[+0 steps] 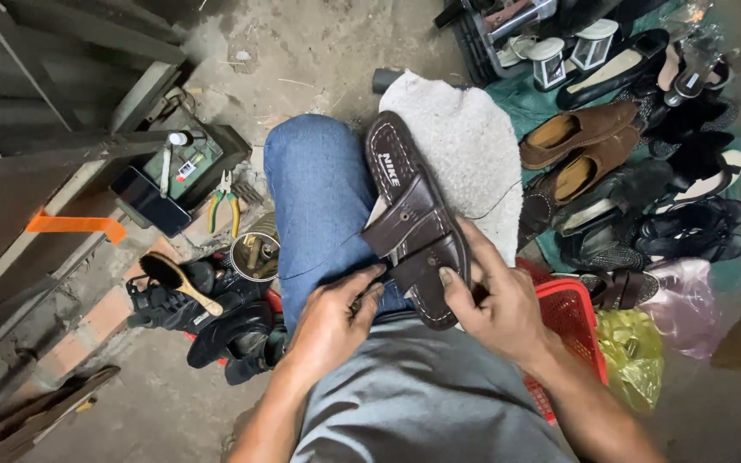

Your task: The person is hand-stitching the upper part of a brown sandal to its sole using a needle and thread.

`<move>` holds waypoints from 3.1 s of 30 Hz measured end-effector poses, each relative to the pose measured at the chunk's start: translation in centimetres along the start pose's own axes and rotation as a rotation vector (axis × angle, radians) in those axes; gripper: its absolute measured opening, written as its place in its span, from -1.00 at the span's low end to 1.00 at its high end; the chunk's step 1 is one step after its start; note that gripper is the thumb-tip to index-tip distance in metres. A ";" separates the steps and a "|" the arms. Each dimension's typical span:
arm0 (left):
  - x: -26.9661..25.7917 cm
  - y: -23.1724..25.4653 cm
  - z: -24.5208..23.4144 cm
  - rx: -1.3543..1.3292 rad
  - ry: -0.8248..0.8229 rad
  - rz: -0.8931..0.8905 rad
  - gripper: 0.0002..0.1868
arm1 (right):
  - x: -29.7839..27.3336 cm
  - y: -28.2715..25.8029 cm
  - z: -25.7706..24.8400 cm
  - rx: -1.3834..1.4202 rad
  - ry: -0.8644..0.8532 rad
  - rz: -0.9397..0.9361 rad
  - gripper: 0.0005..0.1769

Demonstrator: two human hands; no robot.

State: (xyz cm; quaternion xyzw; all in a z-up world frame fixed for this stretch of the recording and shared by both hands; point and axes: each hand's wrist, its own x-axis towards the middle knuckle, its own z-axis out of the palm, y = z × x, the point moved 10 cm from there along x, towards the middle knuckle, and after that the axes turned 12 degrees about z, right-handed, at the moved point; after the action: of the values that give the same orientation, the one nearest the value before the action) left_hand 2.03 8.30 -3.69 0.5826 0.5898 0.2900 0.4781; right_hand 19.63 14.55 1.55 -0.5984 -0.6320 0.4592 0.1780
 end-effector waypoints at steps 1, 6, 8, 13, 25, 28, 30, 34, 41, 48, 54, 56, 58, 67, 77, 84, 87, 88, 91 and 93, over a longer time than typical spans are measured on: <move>0.0 -0.1 0.4 0.002 0.002 0.003 -0.69 | 0.0 0.2 0.0 0.000 0.002 -0.004 -0.36; -0.9 -6.8 3.1 -0.513 0.278 -0.165 -0.65 | -0.2 0.0 -0.2 0.055 0.038 -0.089 -0.39; 0.0 -5.4 2.3 -0.606 0.319 -0.167 -0.63 | -0.5 0.0 -0.1 0.057 0.046 -0.107 -0.37; 1.8 -3.8 2.1 -0.801 0.408 -0.097 -0.60 | -0.6 -1.4 -0.8 0.138 0.061 -0.111 -0.35; 2.9 -6.6 4.7 -1.082 0.505 -0.148 -0.79 | -0.5 -0.1 -0.9 0.382 0.063 -0.009 -0.35; 2.9 -6.9 4.8 -1.126 0.522 -0.144 -0.79 | -0.4 -0.2 -0.7 0.396 0.047 -0.008 -0.35; 3.0 -7.0 4.8 -1.155 0.533 -0.112 -0.81 | -0.3 0.0 -0.7 0.410 0.052 0.003 -0.36; 2.5 -9.6 5.4 -1.073 0.583 -0.173 -0.90 | -0.2 0.8 -0.7 0.395 0.069 0.013 -0.35; 2.1 -6.5 3.3 -0.942 0.556 -0.179 -0.87 | 0.9 -1.1 -2.1 0.342 0.145 -0.065 -0.39; 2.7 0.3 -0.6 -0.252 0.387 0.371 -0.70 | 1.1 -1.2 -3.6 0.234 0.223 -0.081 -0.39; 4.3 4.3 -1.2 -0.095 0.269 0.406 -0.65 | 0.9 -0.3 -2.8 0.198 0.199 -0.051 -0.36; 4.3 4.7 -1.5 -0.005 0.261 0.361 -0.57 | 0.8 -0.6 -2.9 0.104 0.232 -0.044 -0.34; 4.6 5.0 -1.8 0.085 0.251 0.315 -0.48 | 0.7 -0.9 -3.1 0.010 0.266 -0.036 -0.33; 7.0 4.0 -1.7 0.191 0.268 0.270 -0.58 | 0.2 -1.3 -2.7 -0.052 0.241 -0.102 -0.31; 8.3 2.8 -0.1 0.078 0.301 0.120 -0.73 | 0.4 -1.5 -3.0 -0.163 0.261 -0.139 -0.27; 8.0 3.1 -0.4 -0.212 0.451 0.206 -0.88 | 0.8 -1.2 -3.5 -0.029 0.229 -0.103 -0.31; 7.1 4.5 -0.5 -0.219 0.271 0.159 -0.91 | 1.0 -2.5 -3.9 -0.084 0.264 -0.103 -0.35; 6.3 4.5 -0.9 -0.220 0.267 0.158 -0.91 | 1.1 -2.2 -3.9 -0.084 0.266 -0.099 -0.35; 4.2 5.7 -1.4 -0.316 0.151 0.220 -0.84 | 1.2 -1.8 -3.2 -0.040 0.243 -0.096 -0.36; 3.3 7.2 -2.5 -0.322 0.110 0.278 -0.79 | 1.2 -2.5 -2.3 -0.076 0.211 -0.118 -0.37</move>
State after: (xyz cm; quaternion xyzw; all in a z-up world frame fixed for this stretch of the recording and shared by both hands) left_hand 3.17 13.13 3.02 0.5576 0.4751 0.4748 0.4878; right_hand 19.65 16.85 4.36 -0.6114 -0.6607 0.3584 0.2474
